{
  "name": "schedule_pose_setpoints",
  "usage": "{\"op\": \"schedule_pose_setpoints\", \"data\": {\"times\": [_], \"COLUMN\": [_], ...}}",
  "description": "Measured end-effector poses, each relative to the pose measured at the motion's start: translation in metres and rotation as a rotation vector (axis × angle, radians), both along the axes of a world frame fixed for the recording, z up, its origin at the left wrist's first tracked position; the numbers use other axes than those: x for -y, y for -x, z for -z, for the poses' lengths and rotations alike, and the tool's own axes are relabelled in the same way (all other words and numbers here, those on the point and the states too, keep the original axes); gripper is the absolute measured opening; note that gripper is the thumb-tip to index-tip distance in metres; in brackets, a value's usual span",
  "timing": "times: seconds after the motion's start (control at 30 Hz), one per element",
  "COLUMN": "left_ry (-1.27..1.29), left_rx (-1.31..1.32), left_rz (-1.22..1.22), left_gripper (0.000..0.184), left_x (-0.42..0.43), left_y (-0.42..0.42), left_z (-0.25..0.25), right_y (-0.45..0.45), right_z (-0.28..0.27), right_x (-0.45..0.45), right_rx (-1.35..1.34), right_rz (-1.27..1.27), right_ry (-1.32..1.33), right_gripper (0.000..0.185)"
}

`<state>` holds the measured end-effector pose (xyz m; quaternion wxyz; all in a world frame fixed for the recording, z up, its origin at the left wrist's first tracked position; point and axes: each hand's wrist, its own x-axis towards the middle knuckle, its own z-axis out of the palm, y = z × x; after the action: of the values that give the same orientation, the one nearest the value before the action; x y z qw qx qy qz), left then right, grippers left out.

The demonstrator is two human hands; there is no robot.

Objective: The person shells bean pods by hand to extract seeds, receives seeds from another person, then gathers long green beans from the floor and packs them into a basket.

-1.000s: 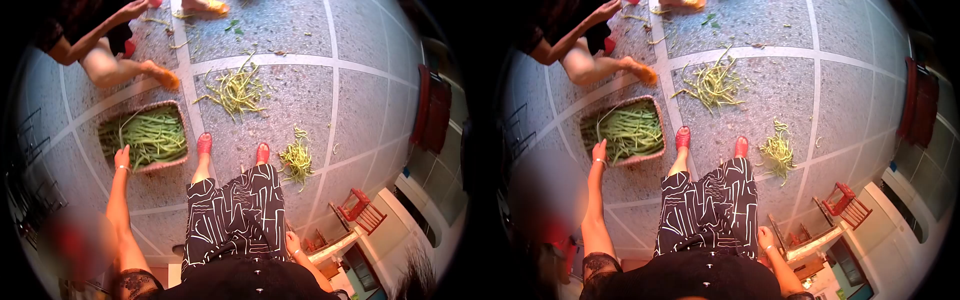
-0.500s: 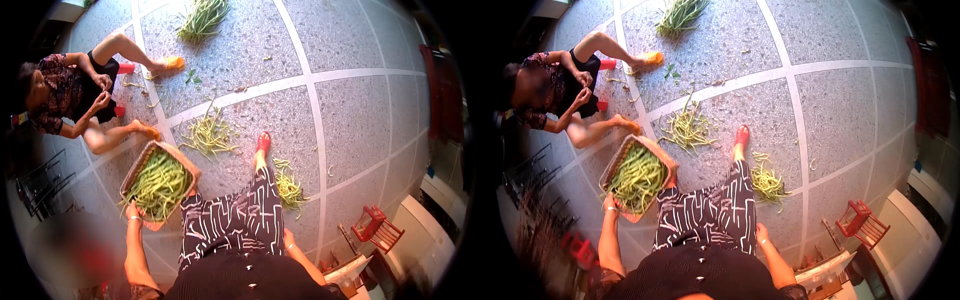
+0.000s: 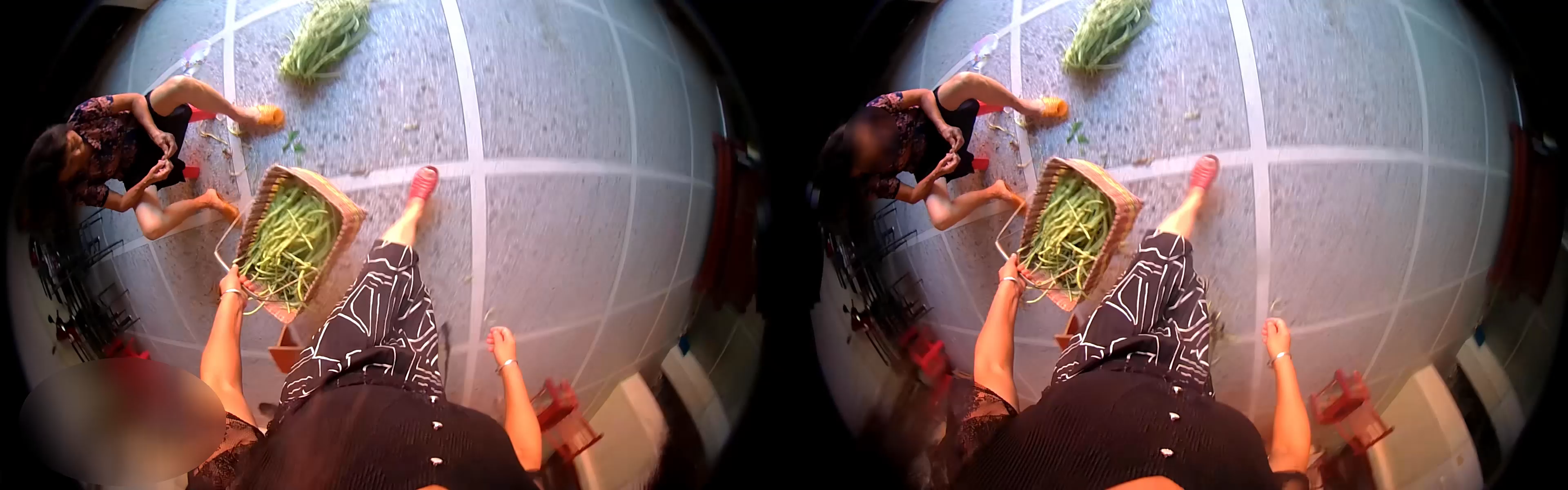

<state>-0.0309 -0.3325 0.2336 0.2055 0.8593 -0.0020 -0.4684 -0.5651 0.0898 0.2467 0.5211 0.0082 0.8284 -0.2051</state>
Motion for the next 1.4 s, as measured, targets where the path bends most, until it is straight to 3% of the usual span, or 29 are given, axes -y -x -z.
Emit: {"op": "schedule_pose_setpoints", "data": {"times": [0.13, 0.2, 0.27, 0.3, 0.37, 0.5, 0.53, 0.67, 0.7, 0.73, 0.8, 0.83, 0.93, 1.1, 1.13, 1.17, 1.23, 1.3, 1.37, 1.4], "left_ry": [0.004, 0.033, 0.045, 0.041, 0.076, 0.047, 0.094, 0.090, 0.115, 0.106, 0.150, 0.183, 0.223, 0.338, 0.431, 0.309, 0.309, 0.317, 0.068, 0.070], "left_rx": [0.003, -0.012, -0.077, -0.041, -0.096, -0.093, -0.097, -0.092, -0.082, -0.086, -0.086, -0.092, -0.173, -0.336, -0.479, -0.379, -0.350, -0.526, -0.392, -0.333], "left_rz": [-0.024, -0.035, -0.071, -0.068, -0.107, -0.213, -0.248, -0.414, -0.448, -0.487, -0.618, -0.689, -0.908, -1.135, -1.270, -1.171, -1.157, -1.446, -1.298, -1.300], "left_gripper": [0.029, 0.029, 0.030, 0.031, 0.031, 0.030, 0.030, 0.031, 0.031, 0.031, 0.030, 0.030, 0.027, 0.026, 0.027, 0.031, 0.037, 0.046, 0.048, 0.047], "left_x": [0.039, 0.046, 0.039, 0.042, 0.045, 0.081, 0.075, 0.088, 0.102, 0.106, 0.108, 0.119, 0.142, 0.150, 0.129, 0.147, 0.171, 0.161, 0.186, 0.183], "left_y": [0.109, 0.157, 0.188, 0.211, 0.242, 0.304, 0.310, 0.355, 0.363, 0.369, 0.388, 0.397, 0.409, 0.422, 0.416, 0.427, 0.446, 0.455, 0.470, 0.473], "left_z": [0.028, 0.055, 0.086, 0.085, 0.083, 0.085, 0.101, 0.115, 0.125, 0.130, 0.144, 0.151, 0.160, 0.199, 0.244, 0.238, 0.225, 0.271, 0.268, 0.276], "right_y": [0.098, 0.138, 0.174, 0.183, 0.222, 0.308, 0.320, 0.434, 0.452, 0.479, 0.504, 0.533, 0.578, 0.457, 0.434, 0.414, 0.350, 0.274, 0.224, 0.196], "right_z": [0.012, 0.004, -0.003, 0.029, 0.034, 0.011, 0.047, 0.089, 0.100, 0.093, 0.100, 0.127, 0.133, 0.109, 0.122, 0.133, 0.139, 0.142, 0.167, 0.176], "right_x": [0.085, 0.107, 0.116, 0.086, 0.034, 0.082, 0.068, 0.066, 0.129, 0.190, 0.298, 0.322, 0.495, 0.754, 0.788, 0.822, 0.883, 0.920, 0.961, 0.979], "right_rx": [0.013, 0.053, 0.089, 0.138, 0.171, 0.182, 0.220, 0.281, 0.292, 0.324, 0.195, -0.023, -0.107, -0.131, -0.071, -0.015, -0.033, 0.013, -0.088, -0.105], "right_rz": [-0.049, 0.046, -0.079, -0.066, -0.060, -0.105, -0.151, -0.330, -0.384, -0.673, -0.696, -0.578, -0.779, -0.970, -0.972, -0.976, -1.352, -1.201, -1.670, -1.753], "right_ry": [0.112, 0.022, -0.049, -0.078, -0.202, -0.381, -0.332, -0.232, -0.167, -0.259, -0.078, -0.044, 0.122, 0.204, 0.228, 0.248, 0.379, 0.238, 0.394, 0.402], "right_gripper": [0.014, 0.015, 0.015, 0.015, 0.016, 0.017, 0.017, 0.019, 0.020, 0.020, 0.018, 0.018, 0.017, 0.014, 0.015, 0.015, 0.015, 0.016, 0.017, 0.017]}}
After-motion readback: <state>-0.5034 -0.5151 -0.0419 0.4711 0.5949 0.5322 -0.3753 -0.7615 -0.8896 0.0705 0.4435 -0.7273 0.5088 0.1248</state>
